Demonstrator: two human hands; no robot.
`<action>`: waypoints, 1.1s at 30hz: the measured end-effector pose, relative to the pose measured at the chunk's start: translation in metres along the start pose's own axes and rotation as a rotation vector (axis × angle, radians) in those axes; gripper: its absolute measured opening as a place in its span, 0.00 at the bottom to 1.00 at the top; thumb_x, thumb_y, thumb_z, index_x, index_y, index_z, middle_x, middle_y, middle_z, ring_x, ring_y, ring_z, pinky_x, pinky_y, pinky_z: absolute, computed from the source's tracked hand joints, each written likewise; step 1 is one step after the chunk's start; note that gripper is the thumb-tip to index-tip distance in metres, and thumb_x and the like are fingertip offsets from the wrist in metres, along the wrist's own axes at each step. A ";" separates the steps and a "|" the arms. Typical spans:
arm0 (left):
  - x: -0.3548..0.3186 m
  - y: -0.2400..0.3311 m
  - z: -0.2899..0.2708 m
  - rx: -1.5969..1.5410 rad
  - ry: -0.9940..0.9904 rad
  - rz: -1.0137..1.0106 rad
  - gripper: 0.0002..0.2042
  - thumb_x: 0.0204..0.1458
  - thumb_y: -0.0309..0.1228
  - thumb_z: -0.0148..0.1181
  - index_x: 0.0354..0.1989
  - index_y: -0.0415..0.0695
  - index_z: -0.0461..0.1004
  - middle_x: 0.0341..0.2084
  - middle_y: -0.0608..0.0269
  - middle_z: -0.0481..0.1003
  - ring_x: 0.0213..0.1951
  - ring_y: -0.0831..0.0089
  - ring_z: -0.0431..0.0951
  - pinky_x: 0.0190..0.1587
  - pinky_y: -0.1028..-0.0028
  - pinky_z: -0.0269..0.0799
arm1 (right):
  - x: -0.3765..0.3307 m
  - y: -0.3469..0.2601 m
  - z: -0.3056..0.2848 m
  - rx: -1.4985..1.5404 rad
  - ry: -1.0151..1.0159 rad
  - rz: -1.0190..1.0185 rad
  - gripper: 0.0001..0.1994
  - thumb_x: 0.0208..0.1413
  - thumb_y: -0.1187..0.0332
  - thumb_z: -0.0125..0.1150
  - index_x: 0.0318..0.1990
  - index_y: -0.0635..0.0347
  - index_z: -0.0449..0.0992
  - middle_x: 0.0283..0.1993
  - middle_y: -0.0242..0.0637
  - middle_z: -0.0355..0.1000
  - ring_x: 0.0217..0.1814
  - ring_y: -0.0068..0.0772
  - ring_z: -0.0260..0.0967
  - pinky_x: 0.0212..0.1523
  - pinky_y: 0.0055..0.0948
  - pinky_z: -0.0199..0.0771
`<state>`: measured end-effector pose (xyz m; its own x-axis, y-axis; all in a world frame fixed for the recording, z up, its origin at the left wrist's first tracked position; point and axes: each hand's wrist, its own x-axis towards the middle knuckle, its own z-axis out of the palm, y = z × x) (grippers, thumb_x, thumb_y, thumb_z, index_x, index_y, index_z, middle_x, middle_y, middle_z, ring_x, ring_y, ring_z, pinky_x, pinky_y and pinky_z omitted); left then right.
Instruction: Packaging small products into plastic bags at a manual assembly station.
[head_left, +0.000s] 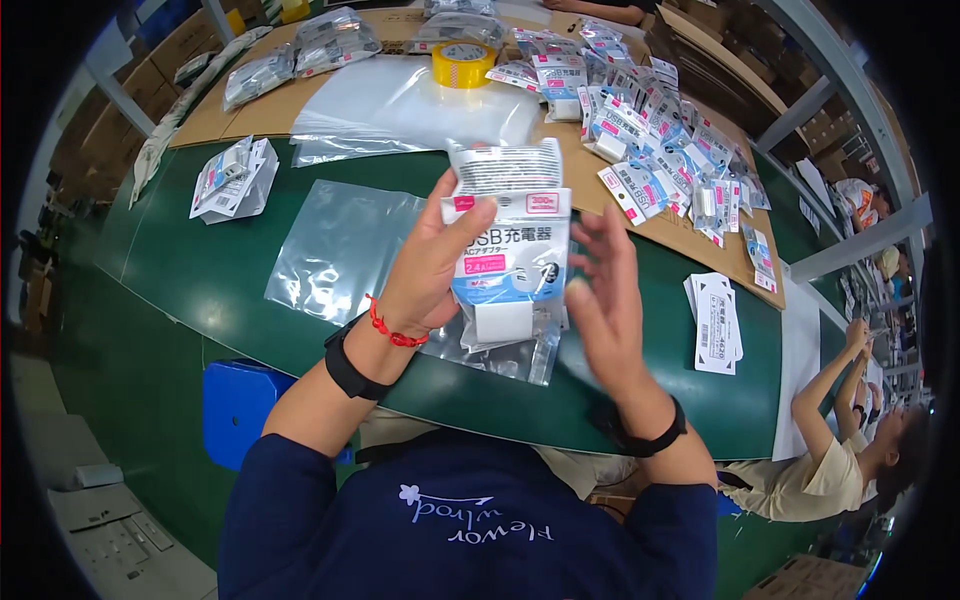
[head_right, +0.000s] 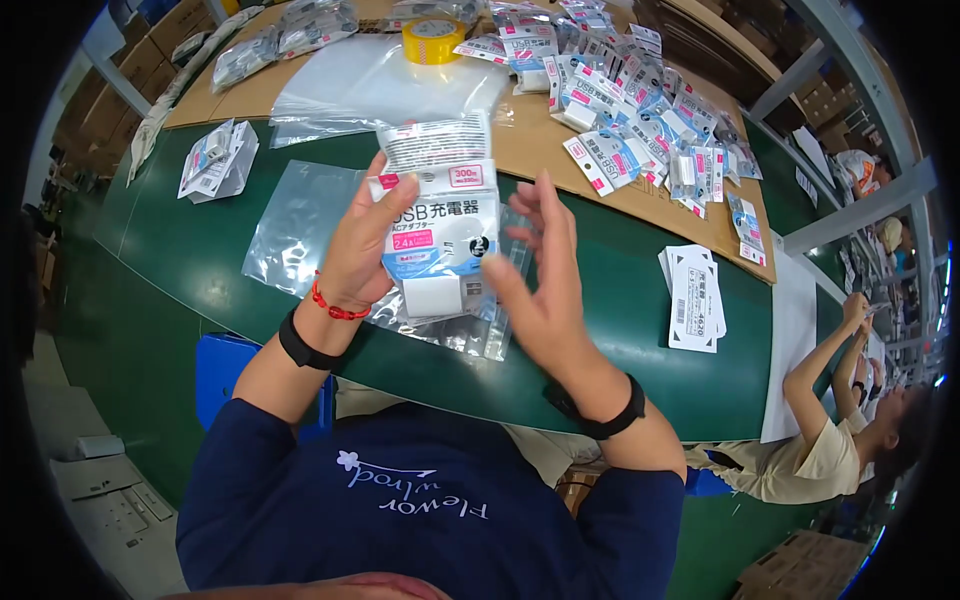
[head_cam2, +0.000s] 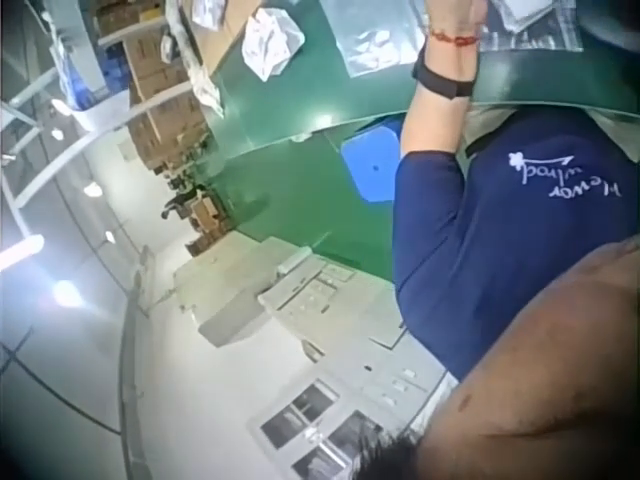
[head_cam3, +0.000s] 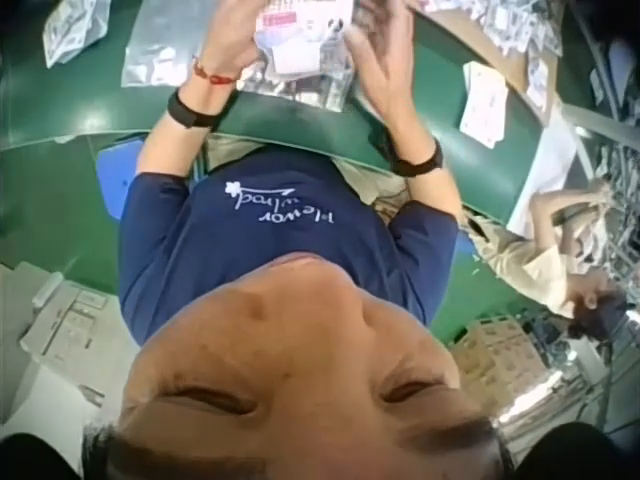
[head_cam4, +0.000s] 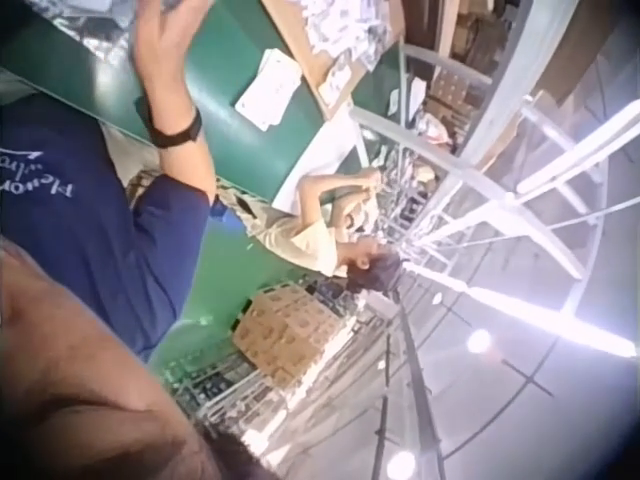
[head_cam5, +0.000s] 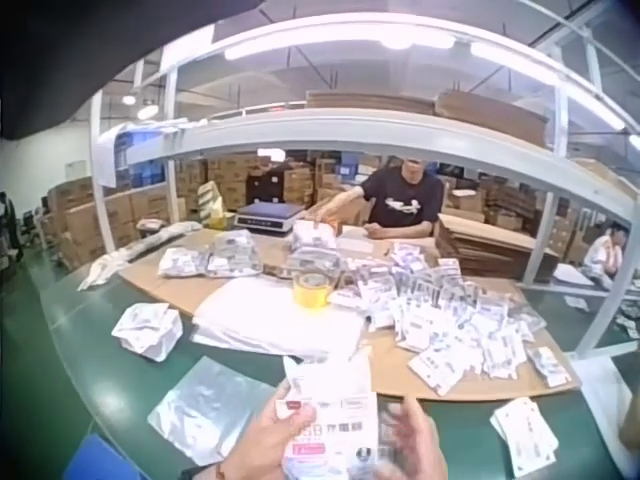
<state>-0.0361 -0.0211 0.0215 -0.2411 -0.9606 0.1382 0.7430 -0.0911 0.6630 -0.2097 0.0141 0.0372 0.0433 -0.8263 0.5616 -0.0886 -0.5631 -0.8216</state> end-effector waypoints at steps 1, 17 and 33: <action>0.001 -0.002 0.002 -0.012 -0.024 -0.029 0.30 0.57 0.27 0.55 0.66 0.47 0.49 0.53 0.59 0.68 0.54 0.69 0.69 0.55 0.69 0.68 | 0.001 0.003 -0.001 0.001 0.002 0.005 0.25 0.56 0.68 0.58 0.61 0.62 0.62 0.53 0.41 0.67 0.56 0.39 0.65 0.57 0.39 0.63; -0.007 -0.055 -0.049 1.397 -0.054 0.213 0.06 0.47 0.26 0.61 0.25 0.40 0.70 0.24 0.56 0.70 0.28 0.56 0.69 0.34 0.66 0.64 | 0.009 0.058 -0.096 -0.116 -0.319 0.679 0.18 0.57 0.65 0.57 0.51 0.65 0.69 0.44 0.35 0.74 0.40 0.22 0.71 0.42 0.23 0.71; -0.042 -0.063 -0.013 1.413 -0.347 0.642 0.09 0.44 0.27 0.64 0.34 0.43 0.74 0.33 0.59 0.72 0.36 0.61 0.72 0.38 0.68 0.66 | -0.018 0.080 -0.030 -0.018 -0.690 0.602 0.20 0.55 0.63 0.58 0.52 0.65 0.69 0.45 0.39 0.72 0.44 0.28 0.69 0.46 0.27 0.69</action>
<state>-0.0646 0.0211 -0.0357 -0.4008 -0.6202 0.6743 -0.3321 0.7843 0.5240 -0.2478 -0.0156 -0.0356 0.5696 -0.8084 -0.1486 -0.3042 -0.0393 -0.9518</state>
